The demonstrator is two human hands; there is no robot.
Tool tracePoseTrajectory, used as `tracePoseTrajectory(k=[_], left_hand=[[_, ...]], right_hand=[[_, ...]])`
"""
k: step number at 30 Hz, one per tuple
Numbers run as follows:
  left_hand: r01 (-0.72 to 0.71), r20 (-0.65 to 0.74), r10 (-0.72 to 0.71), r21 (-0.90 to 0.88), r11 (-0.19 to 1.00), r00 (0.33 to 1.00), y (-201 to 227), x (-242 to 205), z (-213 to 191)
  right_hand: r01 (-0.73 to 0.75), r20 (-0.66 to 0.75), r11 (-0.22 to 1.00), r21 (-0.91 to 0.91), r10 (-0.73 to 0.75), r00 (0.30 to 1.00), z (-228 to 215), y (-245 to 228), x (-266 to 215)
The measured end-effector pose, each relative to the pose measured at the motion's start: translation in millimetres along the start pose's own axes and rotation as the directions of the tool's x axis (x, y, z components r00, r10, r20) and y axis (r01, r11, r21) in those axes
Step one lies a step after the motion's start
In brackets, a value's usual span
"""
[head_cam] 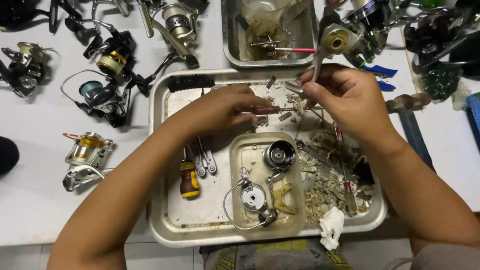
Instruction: Testing and repairing the internal mechanism of a fishing reel by disassembling it with tools.
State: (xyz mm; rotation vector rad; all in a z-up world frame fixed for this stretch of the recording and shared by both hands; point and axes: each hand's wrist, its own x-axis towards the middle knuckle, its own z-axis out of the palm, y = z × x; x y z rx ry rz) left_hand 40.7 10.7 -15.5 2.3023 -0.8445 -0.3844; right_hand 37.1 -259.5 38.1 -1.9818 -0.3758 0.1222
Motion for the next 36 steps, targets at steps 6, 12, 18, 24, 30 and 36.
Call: tracePoseTrajectory(k=[6,12,18,24,30,36], left_hand=[[0.101,0.236,-0.128,0.125,0.987,0.963,30.3,6.3,-1.6],[-0.161,0.033,0.157,0.198,0.967,0.987,-3.5,-3.8,11.3],[-0.108,-0.078,0.11,0.028,0.994,0.991,4.1,-18.9,-12.2],[-0.241,-0.138,0.258,0.123,0.963,0.956,22.2,6.4,-12.3],[-0.237,-0.093,0.242,0.065,0.969,0.966,37.1,66.5,11.0],[-0.209,-0.162,0.174,-0.232,0.95,0.971,27.9,82.9,9.3]], right_hand=[[-0.031,0.009,0.998,0.058,0.031,0.999,0.6,10.2,0.4],[0.015,-0.001,0.994,0.108,-0.015,1.0,-0.4,15.2,0.9],[0.061,-0.043,0.98,0.188,-0.054,0.998,-7.6,14.9,-1.9],[0.054,-0.135,0.962,0.267,-0.019,0.991,-15.4,19.4,-2.9],[0.119,-0.19,0.965,0.233,-0.074,0.979,-29.4,26.9,-3.7],[0.111,-0.236,0.956,0.273,-0.046,0.971,-33.5,28.4,-4.4]])
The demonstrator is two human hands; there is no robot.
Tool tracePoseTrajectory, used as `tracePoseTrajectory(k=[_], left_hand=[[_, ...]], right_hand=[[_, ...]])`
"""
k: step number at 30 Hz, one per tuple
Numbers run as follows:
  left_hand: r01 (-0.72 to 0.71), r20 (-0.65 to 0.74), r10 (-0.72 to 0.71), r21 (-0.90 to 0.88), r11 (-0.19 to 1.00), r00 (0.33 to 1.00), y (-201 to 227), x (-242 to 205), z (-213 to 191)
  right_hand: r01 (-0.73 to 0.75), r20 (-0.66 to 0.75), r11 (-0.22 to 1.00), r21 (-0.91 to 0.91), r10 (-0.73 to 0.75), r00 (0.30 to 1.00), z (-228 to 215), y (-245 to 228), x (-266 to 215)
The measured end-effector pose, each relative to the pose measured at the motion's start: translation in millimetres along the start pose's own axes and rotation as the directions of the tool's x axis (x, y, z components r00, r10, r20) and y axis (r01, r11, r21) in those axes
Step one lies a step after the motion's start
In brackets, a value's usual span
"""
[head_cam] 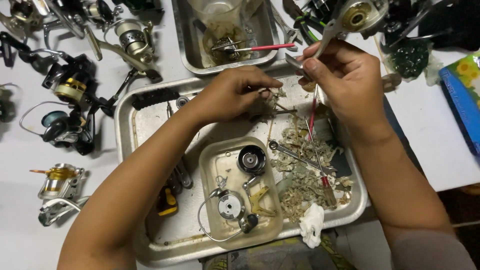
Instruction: Testing and repairing the internal mechanism of a fishing reel by disassembling it with tools.
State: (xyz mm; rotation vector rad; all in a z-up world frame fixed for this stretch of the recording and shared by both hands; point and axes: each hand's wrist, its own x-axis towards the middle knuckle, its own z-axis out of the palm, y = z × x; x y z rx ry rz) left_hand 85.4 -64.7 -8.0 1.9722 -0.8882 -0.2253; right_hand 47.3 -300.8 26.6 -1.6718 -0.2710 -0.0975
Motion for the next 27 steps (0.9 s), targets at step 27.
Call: tracePoseTrajectory(k=[27], left_hand=[[0.257,-0.443,-0.419,-0.38,0.889,0.793,14.3,-85.7,-17.2]], right_hand=[[-0.097,0.321,0.974,0.202,0.028,0.947,16.7,37.1,9.1]])
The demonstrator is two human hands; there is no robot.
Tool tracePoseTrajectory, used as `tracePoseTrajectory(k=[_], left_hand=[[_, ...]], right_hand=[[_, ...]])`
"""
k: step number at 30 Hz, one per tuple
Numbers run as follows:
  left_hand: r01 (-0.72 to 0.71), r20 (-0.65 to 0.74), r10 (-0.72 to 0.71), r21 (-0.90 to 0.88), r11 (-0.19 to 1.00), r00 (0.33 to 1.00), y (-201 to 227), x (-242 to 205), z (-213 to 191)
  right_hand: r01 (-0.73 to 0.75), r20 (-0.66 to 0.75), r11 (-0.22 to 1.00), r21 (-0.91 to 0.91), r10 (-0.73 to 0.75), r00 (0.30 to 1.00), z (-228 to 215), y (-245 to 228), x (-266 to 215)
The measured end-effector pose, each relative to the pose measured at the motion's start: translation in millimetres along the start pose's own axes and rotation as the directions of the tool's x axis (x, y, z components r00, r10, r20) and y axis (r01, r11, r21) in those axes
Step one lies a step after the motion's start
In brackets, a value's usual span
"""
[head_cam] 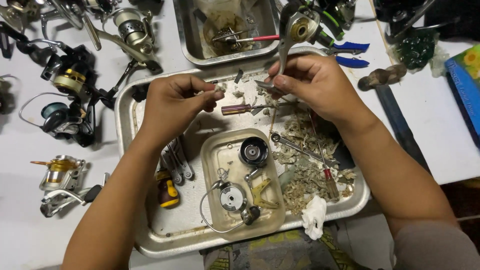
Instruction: Testing and repairing the internal mechanism of a fishing reel by disassembling it with tools.
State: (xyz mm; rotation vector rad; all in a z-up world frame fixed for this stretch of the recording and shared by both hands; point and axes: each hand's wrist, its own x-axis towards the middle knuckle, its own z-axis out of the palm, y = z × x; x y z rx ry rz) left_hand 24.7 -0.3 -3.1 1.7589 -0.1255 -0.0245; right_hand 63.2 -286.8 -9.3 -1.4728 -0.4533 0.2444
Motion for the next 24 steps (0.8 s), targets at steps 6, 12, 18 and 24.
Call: tracePoseTrajectory(k=[6,12,18,24], left_hand=[[-0.153,0.036,0.154,-0.021,0.988,0.987,8.9,-1.0,-2.0],[-0.161,0.013,0.162,-0.065,0.985,0.987,8.1,6.0,0.4],[-0.263,-0.11,0.257,-0.042,0.964,0.96,-22.1,10.8,-6.9],[-0.202,-0.031,0.205,0.079,0.976,0.978,12.2,-8.4,-6.8]], right_hand=[[-0.03,0.055,0.999,-0.038,0.033,0.998,10.3,-12.5,5.2],[-0.09,0.091,0.996,-0.025,0.092,0.992,17.1,-15.8,7.7],[-0.118,0.106,0.993,-0.033,0.121,0.987,24.6,-17.0,7.9],[-0.281,0.067,0.941,-0.189,0.298,0.952,39.7,-34.1,10.6]])
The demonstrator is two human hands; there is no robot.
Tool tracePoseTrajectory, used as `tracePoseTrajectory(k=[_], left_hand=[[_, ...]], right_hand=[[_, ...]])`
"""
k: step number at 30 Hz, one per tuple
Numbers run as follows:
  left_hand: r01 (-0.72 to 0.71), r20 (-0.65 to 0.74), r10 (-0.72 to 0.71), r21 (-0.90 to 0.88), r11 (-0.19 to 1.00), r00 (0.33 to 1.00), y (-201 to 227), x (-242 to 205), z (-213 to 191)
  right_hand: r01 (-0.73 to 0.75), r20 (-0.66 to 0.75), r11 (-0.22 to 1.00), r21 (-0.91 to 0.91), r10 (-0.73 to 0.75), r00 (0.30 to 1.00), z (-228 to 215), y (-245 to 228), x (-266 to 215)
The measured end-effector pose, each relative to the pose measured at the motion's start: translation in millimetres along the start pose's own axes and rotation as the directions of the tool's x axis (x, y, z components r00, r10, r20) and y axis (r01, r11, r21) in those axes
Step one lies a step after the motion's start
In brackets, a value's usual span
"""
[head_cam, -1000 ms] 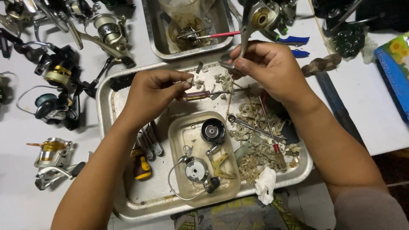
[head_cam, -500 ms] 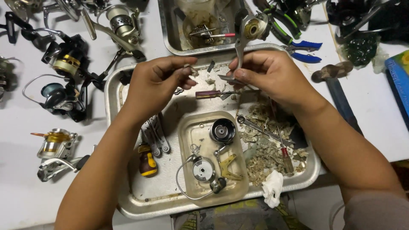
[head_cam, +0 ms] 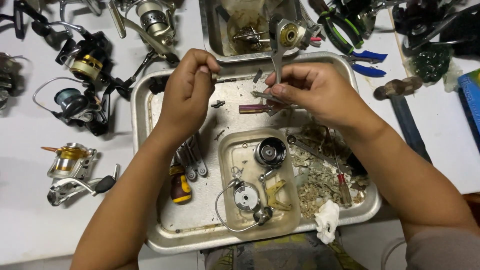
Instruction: Testing and repairing the internal mechanism of a fishing reel by disassembling it with tools.
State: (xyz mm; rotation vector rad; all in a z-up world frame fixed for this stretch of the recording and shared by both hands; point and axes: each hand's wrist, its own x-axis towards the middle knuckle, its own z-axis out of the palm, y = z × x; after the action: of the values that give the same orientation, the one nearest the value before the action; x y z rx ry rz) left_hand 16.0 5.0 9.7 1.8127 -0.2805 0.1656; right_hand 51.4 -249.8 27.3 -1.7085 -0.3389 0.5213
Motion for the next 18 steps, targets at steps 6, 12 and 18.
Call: tracePoseTrajectory(k=[6,12,18], left_hand=[[-0.181,0.067,0.18,0.025,0.983,0.981,-3.1,-1.7,-4.7],[-0.059,0.005,0.059,-0.028,0.998,0.998,1.0,-4.7,-2.1],[-0.034,-0.054,0.029,-0.089,0.995,0.998,-5.2,-3.3,-0.5]], right_hand=[[-0.104,-0.029,0.994,0.018,0.104,0.994,12.2,1.6,0.7],[-0.051,-0.005,0.998,0.045,0.051,0.999,11.5,7.7,3.5],[0.003,-0.014,1.0,0.013,-0.003,1.0,11.4,14.0,6.5]])
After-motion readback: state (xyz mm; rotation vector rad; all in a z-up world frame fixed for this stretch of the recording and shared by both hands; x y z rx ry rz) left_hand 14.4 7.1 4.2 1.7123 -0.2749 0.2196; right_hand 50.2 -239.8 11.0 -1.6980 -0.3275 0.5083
